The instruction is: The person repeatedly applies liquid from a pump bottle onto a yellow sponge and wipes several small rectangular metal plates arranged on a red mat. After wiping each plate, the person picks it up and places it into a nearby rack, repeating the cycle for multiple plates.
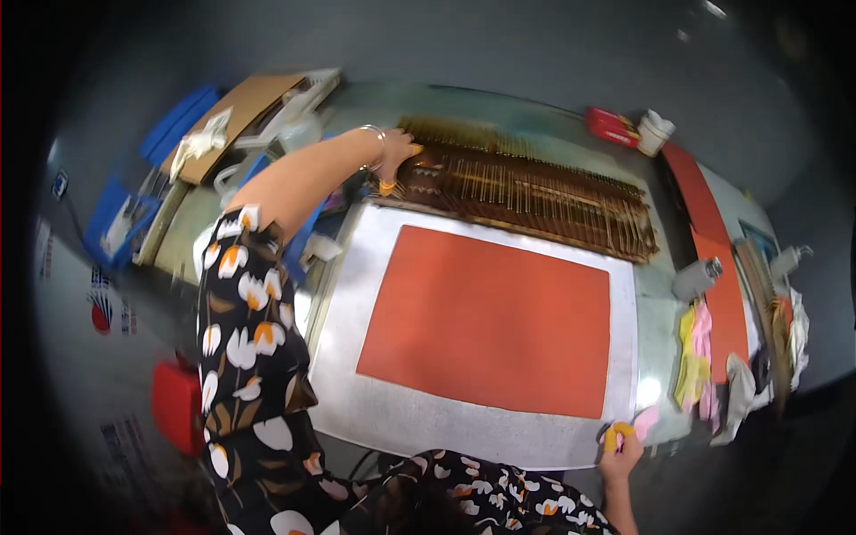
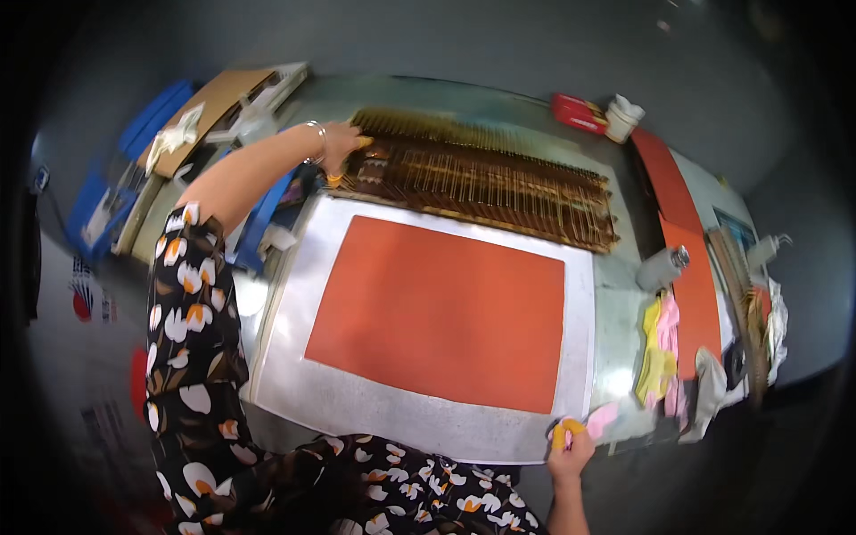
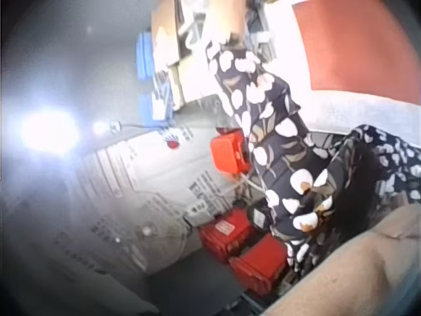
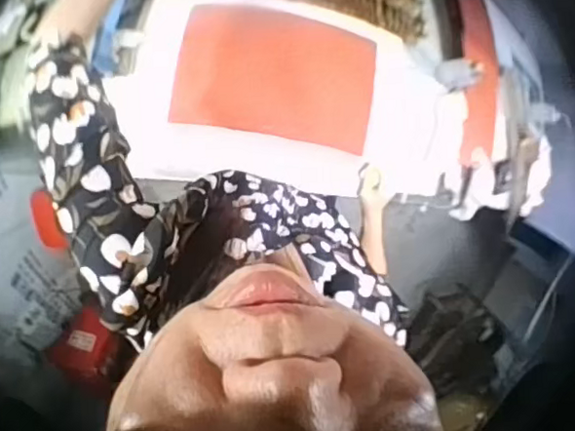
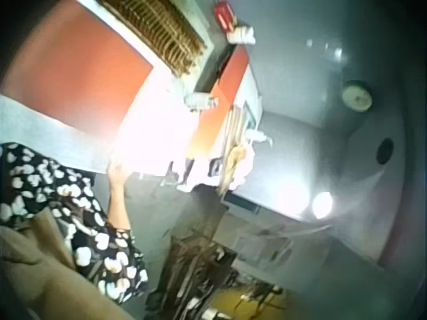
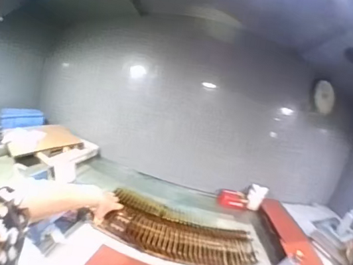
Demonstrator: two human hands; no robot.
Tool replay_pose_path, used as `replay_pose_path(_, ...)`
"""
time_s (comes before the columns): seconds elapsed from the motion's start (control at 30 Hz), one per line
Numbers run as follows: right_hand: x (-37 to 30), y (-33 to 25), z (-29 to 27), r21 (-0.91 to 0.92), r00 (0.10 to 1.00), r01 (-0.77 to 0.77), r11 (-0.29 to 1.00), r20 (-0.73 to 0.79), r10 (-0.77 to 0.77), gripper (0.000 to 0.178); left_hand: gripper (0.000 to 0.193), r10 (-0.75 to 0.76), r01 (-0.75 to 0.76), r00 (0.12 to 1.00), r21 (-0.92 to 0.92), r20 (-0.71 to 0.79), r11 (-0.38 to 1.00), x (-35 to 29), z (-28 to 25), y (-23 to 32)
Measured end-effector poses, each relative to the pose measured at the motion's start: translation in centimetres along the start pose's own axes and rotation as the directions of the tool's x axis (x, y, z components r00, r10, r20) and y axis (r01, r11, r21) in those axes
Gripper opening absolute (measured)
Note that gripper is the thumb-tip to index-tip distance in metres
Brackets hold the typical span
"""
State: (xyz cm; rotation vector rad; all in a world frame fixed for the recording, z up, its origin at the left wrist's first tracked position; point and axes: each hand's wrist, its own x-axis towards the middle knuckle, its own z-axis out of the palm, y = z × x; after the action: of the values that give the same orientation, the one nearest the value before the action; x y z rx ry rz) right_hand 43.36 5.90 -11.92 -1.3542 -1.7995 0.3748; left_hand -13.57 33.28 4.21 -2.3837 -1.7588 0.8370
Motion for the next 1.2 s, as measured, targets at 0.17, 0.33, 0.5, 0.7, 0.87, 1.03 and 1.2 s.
replay_pose_path(0.17, 0.9, -0.8, 0.6, 0.013, 0.999, 0.027, 1.0, -0.018, -0.027, 0.005, 0.093, 0.013, -0.019, 0.996, -0.072, -0.086, 0.997, -2.0, 0.1, -0.9)
replay_pose_path(0.33, 0.8, -1.2, -0.3, 0.04, 0.999, 0.031, 0.999, -0.033, -0.03, 0.007, 0.078, -0.097, 0.022, 0.901, -0.178, -0.422, 0.984, -8.8, -2.6, 3.0)
replay_pose_path(0.5, -0.2, -0.4, -0.2, 0.135, 0.999, -0.035, 0.99, -0.012, 0.037, 0.007, 0.095, -0.11, -0.345, 0.834, -0.667, -0.54, 0.66, -12.4, -1.5, 18.2)
replay_pose_path(0.7, 0.4, -0.9, -1.1, 0.349, 0.999, -0.04, 0.936, 0.016, 0.037, 0.008, 0.096, 0.081, -0.518, 0.793, -0.6, -0.604, 0.61, -5.8, -1.4, 34.2)
replay_pose_path(0.87, 0.5, -0.1, -1.2, 0.323, 0.999, 0.035, 0.946, -0.018, -0.031, 0.005, 0.099, 0.058, -0.456, 0.837, -0.634, -0.544, 0.624, -3.6, -1.4, 35.9)
replay_pose_path(1.03, 0.7, -0.6, -1.2, 0.42, 0.998, 0.048, 0.906, -0.052, -0.028, 0.006, 0.108, 0.051, -0.366, 0.891, -0.648, -0.451, 0.668, -5.9, -0.5, 33.0)
replay_pose_path(1.2, 0.5, -0.9, -1.2, 0.444, 0.999, 0.01, 0.896, -0.035, 0.006, 0.008, 0.106, 0.021, -0.361, 0.888, -0.667, -0.46, 0.651, -7.3, 2.3, 31.2)
